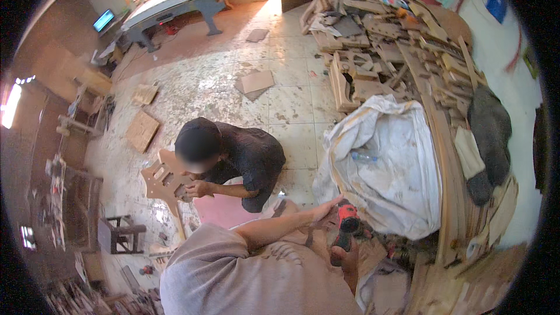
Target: The person clears wood scraps from a CNC machine, removes a wooden guitar body, and then uses a drill to secure screws into a wooden block on the floor.
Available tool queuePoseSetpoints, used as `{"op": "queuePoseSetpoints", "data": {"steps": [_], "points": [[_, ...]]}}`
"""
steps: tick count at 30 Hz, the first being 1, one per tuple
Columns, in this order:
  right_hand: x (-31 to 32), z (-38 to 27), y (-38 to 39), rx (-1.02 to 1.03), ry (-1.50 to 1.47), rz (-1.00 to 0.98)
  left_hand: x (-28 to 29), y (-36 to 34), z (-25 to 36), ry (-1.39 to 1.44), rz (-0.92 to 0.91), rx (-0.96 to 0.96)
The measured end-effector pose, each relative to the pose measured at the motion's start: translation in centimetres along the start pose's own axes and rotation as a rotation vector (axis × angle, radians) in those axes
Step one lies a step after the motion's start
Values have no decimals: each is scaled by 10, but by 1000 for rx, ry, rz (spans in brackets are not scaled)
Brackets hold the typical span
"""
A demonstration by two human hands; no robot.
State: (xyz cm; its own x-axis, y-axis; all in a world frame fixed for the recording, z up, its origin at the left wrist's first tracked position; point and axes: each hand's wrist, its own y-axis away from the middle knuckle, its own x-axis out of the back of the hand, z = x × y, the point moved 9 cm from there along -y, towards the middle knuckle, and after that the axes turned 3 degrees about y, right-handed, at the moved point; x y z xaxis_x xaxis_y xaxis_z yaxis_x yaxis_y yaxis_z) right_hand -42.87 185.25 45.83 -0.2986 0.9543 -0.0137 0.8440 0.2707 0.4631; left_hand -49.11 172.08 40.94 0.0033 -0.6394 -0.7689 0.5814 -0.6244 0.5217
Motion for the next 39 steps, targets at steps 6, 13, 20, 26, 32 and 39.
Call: {"op": "queuePoseSetpoints", "data": {"steps": [6, 13, 20, 26, 32, 39], "points": [[-16, -105, -106, 149, 140, -174, -27, -17, 123, 251, -96, -275], [-72, -214, -260, 308, 320, -54, 10, -61, 257, -35, 42, -456], [-133, -322, -421, 495, 469, -122, 114, -126, 426, 76, 51, -489], [-221, -397, -520, 585, 531, -303, 185, -30, 556, 117, 189, -710], [-314, -420, -623, 545, 714, -343, 263, 47, 639, 109, 442, -725], [-460, -461, -763, 655, 794, -541, 394, 110, 746, -19, 562, -752]]}}
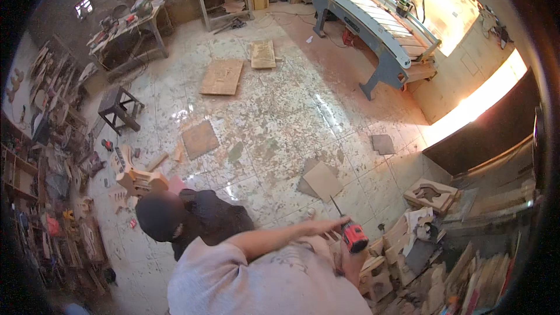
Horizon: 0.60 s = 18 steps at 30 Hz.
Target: The person clears wood scraps from a CNC machine, removes a wooden guitar body, and then uses a drill to secure screws into a wooden block on the floor.
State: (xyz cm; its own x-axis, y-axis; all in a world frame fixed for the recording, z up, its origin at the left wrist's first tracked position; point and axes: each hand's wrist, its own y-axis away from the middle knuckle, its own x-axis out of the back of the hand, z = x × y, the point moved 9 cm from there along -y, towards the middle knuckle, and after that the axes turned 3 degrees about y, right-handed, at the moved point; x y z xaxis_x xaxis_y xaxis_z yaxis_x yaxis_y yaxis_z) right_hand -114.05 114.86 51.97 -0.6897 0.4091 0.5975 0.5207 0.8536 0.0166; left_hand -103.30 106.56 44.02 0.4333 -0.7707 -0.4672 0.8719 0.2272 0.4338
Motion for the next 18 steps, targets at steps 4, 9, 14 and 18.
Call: {"op": "queuePoseSetpoints", "data": {"steps": [4, 9, 14, 18], "points": [[-11, -33, -154, 124, -29, -237, 151, -36, 34, 24, 354, -10], [-52, -30, -286, 171, 172, -420, 288, 41, 30, 564, 954, -230], [-123, -62, -398, 200, 190, -528, 368, 97, 9, 871, 1301, -295], [-191, -98, -466, 171, 240, -531, 460, 79, 30, 973, 1311, -286]]}}
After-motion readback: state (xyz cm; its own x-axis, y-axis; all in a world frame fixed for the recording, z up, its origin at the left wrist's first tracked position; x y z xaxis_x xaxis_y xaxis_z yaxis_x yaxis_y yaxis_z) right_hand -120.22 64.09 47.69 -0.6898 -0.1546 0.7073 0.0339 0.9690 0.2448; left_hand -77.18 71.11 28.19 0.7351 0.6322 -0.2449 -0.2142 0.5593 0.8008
